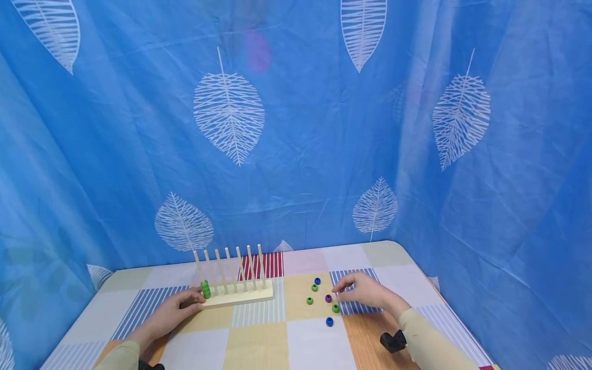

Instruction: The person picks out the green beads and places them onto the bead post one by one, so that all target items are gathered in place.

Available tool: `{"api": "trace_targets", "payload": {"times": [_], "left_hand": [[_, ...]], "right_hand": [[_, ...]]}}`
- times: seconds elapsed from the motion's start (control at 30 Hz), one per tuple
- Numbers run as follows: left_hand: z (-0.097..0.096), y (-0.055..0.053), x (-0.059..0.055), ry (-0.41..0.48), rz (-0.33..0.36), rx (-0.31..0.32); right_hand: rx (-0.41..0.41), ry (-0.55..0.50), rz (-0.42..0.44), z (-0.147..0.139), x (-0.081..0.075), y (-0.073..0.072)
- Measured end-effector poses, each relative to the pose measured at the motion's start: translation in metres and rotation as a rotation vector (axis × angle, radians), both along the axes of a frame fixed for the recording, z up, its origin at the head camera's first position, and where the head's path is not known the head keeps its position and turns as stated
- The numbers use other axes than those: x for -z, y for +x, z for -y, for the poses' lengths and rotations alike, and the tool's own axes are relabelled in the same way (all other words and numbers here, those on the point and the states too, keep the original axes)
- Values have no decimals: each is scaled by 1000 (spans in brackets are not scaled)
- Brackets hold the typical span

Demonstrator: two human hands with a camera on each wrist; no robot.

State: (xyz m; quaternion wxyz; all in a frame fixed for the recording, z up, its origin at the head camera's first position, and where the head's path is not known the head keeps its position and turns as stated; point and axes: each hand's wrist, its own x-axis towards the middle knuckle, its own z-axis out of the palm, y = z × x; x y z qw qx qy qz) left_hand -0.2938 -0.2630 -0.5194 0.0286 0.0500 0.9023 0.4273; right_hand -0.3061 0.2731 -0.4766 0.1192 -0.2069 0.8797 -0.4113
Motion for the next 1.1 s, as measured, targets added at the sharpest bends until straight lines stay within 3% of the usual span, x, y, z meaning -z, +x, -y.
{"api": "trace_targets", "payload": {"times": [0.43,1.1], "left_hand": [[0,2,0,24,-14,-6],[-1,0,2,13,-11,-8]], "right_hand": [[-23,111,18,1,11,-6],[-44,112,73,2,20,-9]]}}
